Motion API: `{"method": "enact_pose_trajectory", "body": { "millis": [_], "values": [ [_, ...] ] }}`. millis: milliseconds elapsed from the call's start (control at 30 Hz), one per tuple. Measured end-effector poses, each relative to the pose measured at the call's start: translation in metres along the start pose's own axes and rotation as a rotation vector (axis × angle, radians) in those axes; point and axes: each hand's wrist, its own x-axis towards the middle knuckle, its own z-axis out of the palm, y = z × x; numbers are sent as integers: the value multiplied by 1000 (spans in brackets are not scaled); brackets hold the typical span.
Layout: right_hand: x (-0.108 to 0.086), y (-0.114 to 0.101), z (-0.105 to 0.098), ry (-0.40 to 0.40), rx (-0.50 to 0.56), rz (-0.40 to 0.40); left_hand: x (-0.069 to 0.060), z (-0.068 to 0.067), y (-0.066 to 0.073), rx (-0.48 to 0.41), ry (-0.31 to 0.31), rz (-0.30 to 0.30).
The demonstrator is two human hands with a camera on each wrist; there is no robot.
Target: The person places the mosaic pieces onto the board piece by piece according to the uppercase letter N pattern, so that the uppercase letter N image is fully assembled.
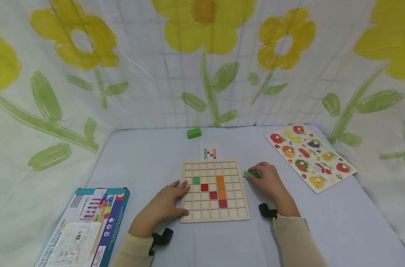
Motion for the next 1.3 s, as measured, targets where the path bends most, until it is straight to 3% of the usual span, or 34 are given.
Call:
{"method": "enact_pose_trajectory", "body": {
  "millis": [700,833,1033,1300],
  "values": [
    [1,-11,7,3,67,72,-2,-3,-2,5,12,24],
    [-1,-18,8,50,87,80,-3,-3,-2,-4,11,26],
    [-8,-54,15,146,151,-32,-1,-1,-3,6,6,28],
    [-10,-123,52,-40,252,-137,-1,-1,-4,-8,8,35]
  ]
}}
